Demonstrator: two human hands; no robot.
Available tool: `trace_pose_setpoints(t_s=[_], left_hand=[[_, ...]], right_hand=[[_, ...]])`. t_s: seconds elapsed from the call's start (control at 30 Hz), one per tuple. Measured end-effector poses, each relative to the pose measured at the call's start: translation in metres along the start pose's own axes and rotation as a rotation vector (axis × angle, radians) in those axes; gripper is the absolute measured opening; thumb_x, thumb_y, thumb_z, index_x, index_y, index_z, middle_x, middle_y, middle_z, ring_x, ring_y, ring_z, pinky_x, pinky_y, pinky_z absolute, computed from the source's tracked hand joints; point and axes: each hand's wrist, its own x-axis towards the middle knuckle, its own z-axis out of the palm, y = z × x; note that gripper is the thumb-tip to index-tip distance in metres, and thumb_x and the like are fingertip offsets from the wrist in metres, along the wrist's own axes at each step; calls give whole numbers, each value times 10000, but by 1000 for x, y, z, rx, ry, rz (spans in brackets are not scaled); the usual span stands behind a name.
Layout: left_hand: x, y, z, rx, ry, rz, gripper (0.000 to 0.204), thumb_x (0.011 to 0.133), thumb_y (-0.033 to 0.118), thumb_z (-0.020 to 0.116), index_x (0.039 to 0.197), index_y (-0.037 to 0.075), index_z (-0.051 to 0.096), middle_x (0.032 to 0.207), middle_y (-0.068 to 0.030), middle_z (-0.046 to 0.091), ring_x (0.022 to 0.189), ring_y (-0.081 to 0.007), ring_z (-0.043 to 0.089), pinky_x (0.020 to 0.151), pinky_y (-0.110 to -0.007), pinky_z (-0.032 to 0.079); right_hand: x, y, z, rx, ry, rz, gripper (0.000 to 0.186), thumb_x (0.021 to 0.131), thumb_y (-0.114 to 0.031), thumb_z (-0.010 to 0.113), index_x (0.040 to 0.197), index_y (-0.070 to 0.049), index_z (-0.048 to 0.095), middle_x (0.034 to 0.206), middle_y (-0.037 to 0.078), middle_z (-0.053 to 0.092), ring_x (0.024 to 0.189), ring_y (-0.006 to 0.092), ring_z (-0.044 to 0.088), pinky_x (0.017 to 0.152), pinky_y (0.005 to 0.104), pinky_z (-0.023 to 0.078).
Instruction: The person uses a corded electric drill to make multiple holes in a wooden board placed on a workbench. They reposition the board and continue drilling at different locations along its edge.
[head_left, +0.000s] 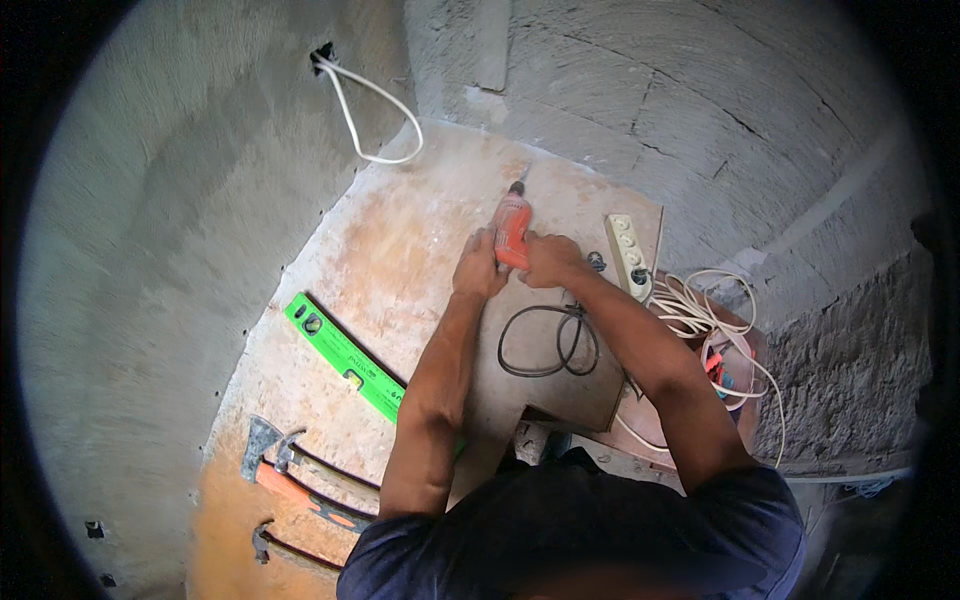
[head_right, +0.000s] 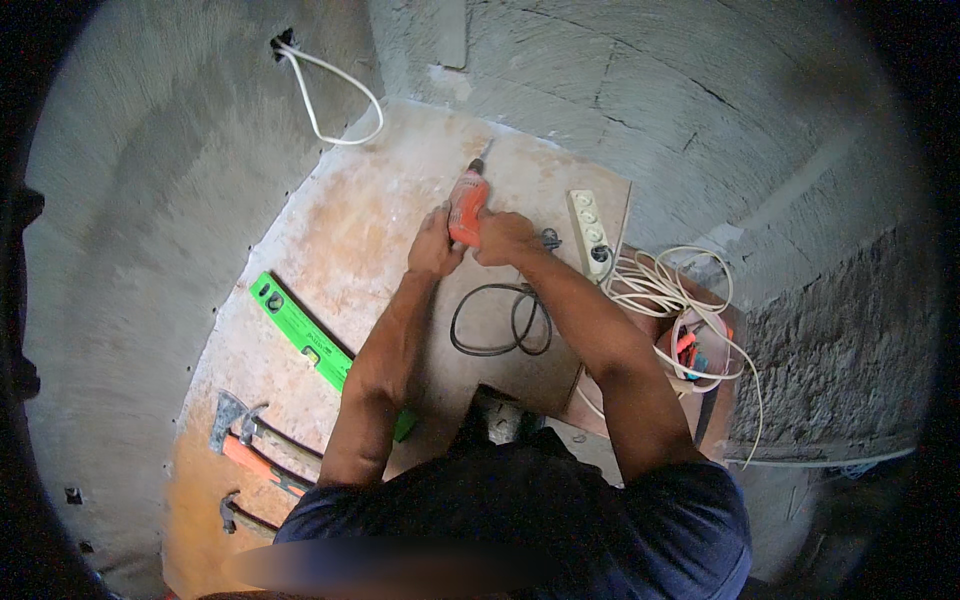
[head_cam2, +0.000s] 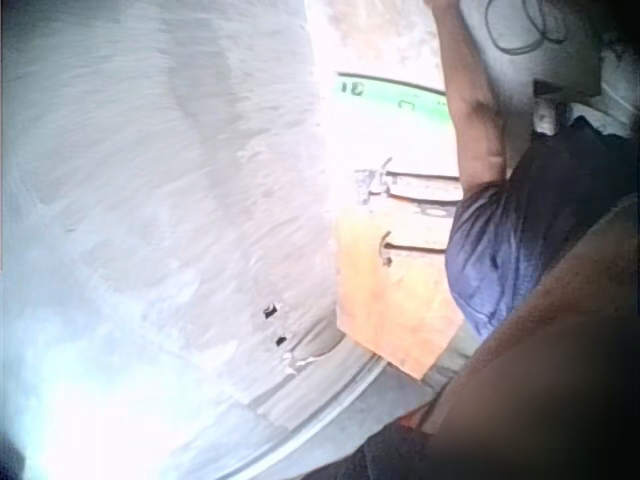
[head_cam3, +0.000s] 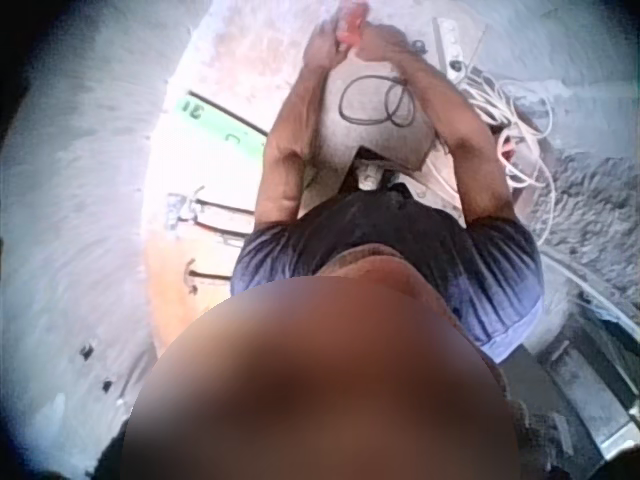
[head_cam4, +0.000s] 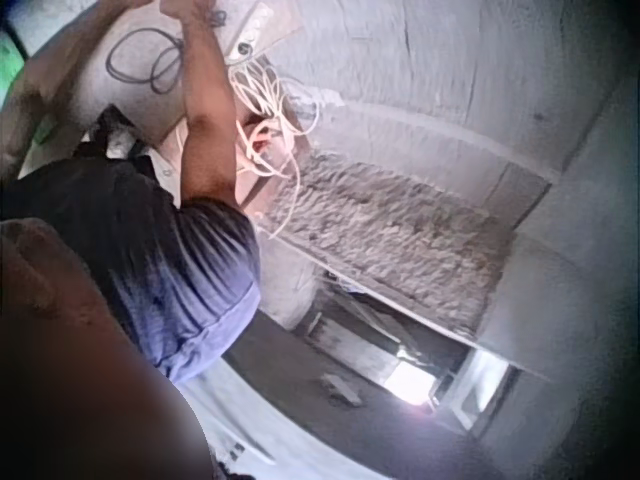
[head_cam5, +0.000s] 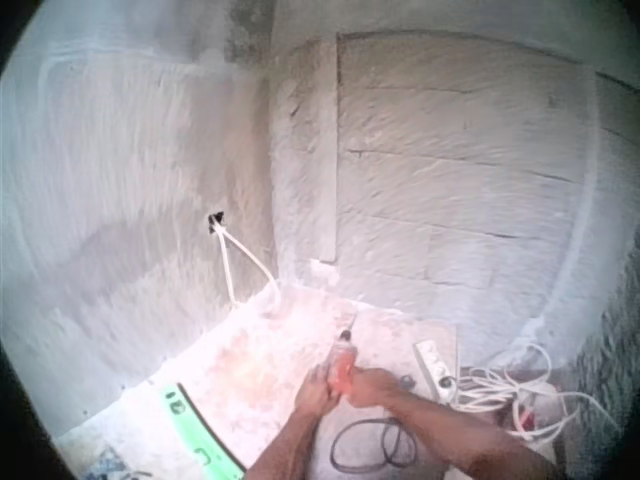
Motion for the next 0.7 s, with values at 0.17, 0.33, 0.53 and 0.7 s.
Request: trace_pose_setpoints(t_s=[0.17,0.33,0.53,0.7], left_hand=[[-19,17,-2,29,48,3,872,898,308,795,1571,-33,359,1398,-303,612,1270,-485,600,1075,-505,506],[-40,35,-16,-18,-70,-189,967,907,358,815,1650,27,293,1330,-302,671,1146,-445,696,982,-481,556],[-72,41,-18,-156,37,-201,972,901,284,806,1671,40,265,1467,-328,591,1263,-459,655,1082,-473,525],[-79,43,-8,35,59,-200,732,926,298,770,1543,19,490,1476,-270,599,1369,-434,571,1176,-454,447]], right_hand=[[-16,5,3,31,13,-21,673,774,-274,798,1347,7,586,1157,227,764,1118,389,737,971,491,580],[-28,14,-1,71,59,-53,676,773,-241,778,1379,-2,596,1151,239,764,1121,381,739,969,487,584],[-56,35,-28,114,158,-99,582,782,-272,776,1300,-37,652,1119,244,768,1081,398,750,929,504,602],[-100,92,-65,78,283,-198,614,768,-309,773,1310,-53,642,1030,234,779,992,424,759,884,529,601]])
